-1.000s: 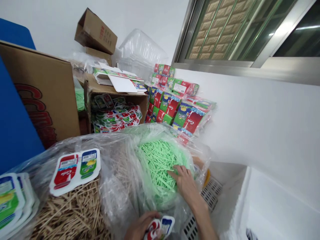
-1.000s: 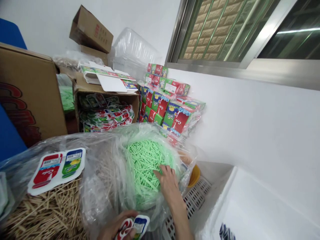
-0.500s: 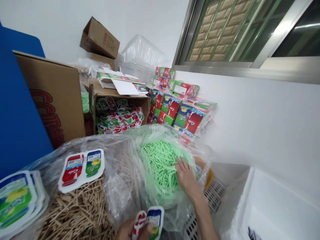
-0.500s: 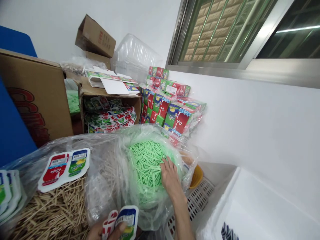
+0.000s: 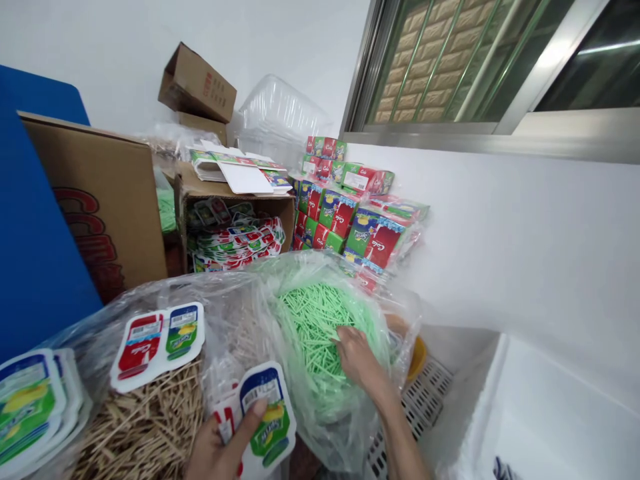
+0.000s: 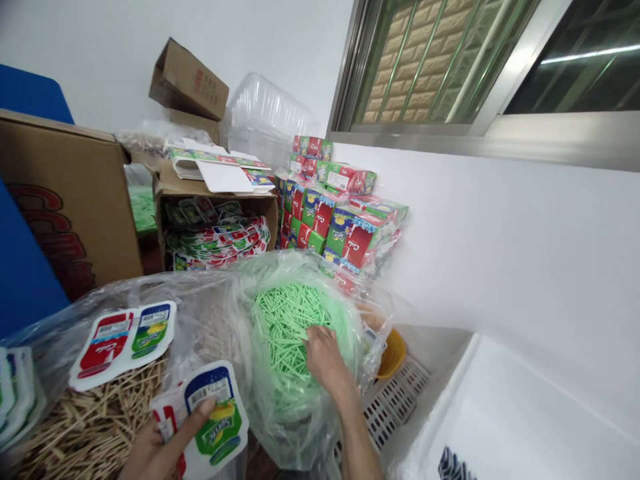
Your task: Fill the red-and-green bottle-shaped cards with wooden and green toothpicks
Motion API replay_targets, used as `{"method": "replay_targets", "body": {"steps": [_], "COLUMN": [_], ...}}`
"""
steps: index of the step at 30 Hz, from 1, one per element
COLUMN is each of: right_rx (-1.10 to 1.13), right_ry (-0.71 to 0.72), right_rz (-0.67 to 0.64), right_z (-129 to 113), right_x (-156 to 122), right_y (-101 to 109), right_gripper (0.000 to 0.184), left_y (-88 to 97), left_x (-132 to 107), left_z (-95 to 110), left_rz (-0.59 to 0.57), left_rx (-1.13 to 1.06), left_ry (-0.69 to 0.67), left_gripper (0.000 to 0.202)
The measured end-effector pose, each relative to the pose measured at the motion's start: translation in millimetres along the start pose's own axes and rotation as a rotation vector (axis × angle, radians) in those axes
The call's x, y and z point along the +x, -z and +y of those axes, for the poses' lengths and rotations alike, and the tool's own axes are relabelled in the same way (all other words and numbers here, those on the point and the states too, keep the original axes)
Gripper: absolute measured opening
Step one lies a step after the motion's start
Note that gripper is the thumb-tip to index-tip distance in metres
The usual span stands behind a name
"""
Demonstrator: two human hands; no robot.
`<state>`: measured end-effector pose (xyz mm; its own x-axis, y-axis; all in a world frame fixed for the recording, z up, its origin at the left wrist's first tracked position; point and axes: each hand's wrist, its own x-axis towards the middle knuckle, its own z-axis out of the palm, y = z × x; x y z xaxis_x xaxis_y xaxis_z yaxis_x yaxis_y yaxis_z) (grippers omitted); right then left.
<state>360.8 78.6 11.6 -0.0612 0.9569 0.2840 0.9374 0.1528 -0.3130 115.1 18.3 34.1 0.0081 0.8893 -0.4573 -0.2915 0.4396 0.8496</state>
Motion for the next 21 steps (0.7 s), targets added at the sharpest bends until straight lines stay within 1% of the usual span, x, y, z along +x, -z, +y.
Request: {"method": "replay_targets", "body": {"steps": [3, 6, 8, 10, 13, 15, 17, 21], "right_rx": [0.096, 0.204, 0.272, 0.338, 0.446, 0.525, 0.611, 0.798], "right_ry": [-0.027, -0.057, -0.089, -0.128, -0.180, -0.208, -0.236, -0.291], "right_rz": [0.032, 0.036, 0.033, 0.038, 0.069, 0.100, 0.126, 0.152], "right_z": [1.2, 1.8, 1.8, 2.1, 3.8, 5.6, 7.2, 8.1], "right_x": [3.7, 8.4, 10.8, 12.3, 13.5, 14.2, 15.0, 16.4], "right_y": [3.5, 5.1, 4.6, 3.5, 2.6, 2.6, 2.4, -1.9], "right_gripper": [0.023, 0.024, 0.024, 0.023, 0.021, 0.023, 0.027, 0.036], "left_y": [-7.1, -16.0, -22.6, -29.7, -42.7, -53.1, -64.3, -84.9], "left_x": [2.6, 9.0, 16.2, 25.7, 43.1, 55.5, 67.5, 87.8], "left_z": [7.8, 19.5, 29.4, 39.7, 54.2, 62.3, 69.1, 78.6], "left_rz": [-0.020, -0.054, -0.123, -0.220, -0.361, -0.442, -0.496, -0.545], "left_rx": [-0.016, -0.032, -0.081, -0.113, -0.097, -0.097, -0.114, -0.127], "left_ry": [-0.070, -0.110, -0.105, -0.091, -0.091, -0.100, -0.108, -0.102], "left_gripper": [0.044, 0.045, 0.042, 0.037, 0.029, 0.025, 0.022, 0.015]}}
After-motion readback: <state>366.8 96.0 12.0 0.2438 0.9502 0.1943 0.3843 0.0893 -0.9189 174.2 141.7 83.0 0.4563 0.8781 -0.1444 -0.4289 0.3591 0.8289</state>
